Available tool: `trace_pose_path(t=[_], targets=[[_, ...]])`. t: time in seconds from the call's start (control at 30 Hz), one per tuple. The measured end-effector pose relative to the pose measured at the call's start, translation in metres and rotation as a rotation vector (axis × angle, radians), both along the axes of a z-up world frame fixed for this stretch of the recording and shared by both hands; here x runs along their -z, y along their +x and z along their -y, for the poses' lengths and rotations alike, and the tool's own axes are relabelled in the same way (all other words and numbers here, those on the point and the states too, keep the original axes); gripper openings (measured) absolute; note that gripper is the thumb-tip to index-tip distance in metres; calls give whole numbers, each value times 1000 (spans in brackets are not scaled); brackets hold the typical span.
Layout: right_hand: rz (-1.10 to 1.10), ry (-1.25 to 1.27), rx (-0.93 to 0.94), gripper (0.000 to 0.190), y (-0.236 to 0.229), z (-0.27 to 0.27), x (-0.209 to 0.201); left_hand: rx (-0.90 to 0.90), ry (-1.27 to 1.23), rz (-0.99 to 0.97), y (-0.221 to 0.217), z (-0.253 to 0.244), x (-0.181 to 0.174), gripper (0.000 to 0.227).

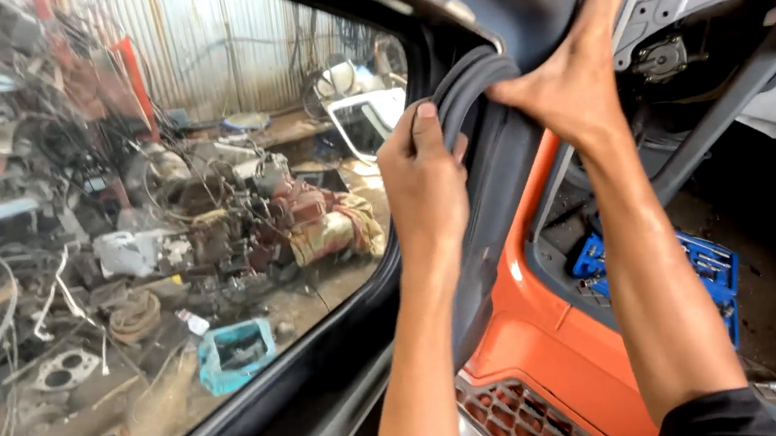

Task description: Install a rubber weatherstrip seal around a truck cab window frame.

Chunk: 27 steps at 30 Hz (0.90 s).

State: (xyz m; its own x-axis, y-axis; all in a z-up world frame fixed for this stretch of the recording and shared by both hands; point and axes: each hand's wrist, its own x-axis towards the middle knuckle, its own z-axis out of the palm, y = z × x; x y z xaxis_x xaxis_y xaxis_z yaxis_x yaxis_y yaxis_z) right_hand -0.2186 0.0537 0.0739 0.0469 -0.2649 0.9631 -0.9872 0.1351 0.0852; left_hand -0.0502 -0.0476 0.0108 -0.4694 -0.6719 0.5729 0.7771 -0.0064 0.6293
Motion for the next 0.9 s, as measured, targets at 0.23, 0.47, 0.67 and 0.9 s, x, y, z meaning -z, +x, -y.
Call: trace_pose_path(t=[0.23,0.47,0.67,0.9], targets=[[-38,-125,-34,138,12,0,-6,307,-118,238,29,-27,-37,43],[-68,-159,-76,144,12,4,2,183,-118,377,28,-5,-43,43],[-23,-202,-185,131,-6,12,13,256,-239,356,16,18,-48,41],[-47,-229,-116,132,3,11,12,20,-466,83,-11,22,-29,43]])
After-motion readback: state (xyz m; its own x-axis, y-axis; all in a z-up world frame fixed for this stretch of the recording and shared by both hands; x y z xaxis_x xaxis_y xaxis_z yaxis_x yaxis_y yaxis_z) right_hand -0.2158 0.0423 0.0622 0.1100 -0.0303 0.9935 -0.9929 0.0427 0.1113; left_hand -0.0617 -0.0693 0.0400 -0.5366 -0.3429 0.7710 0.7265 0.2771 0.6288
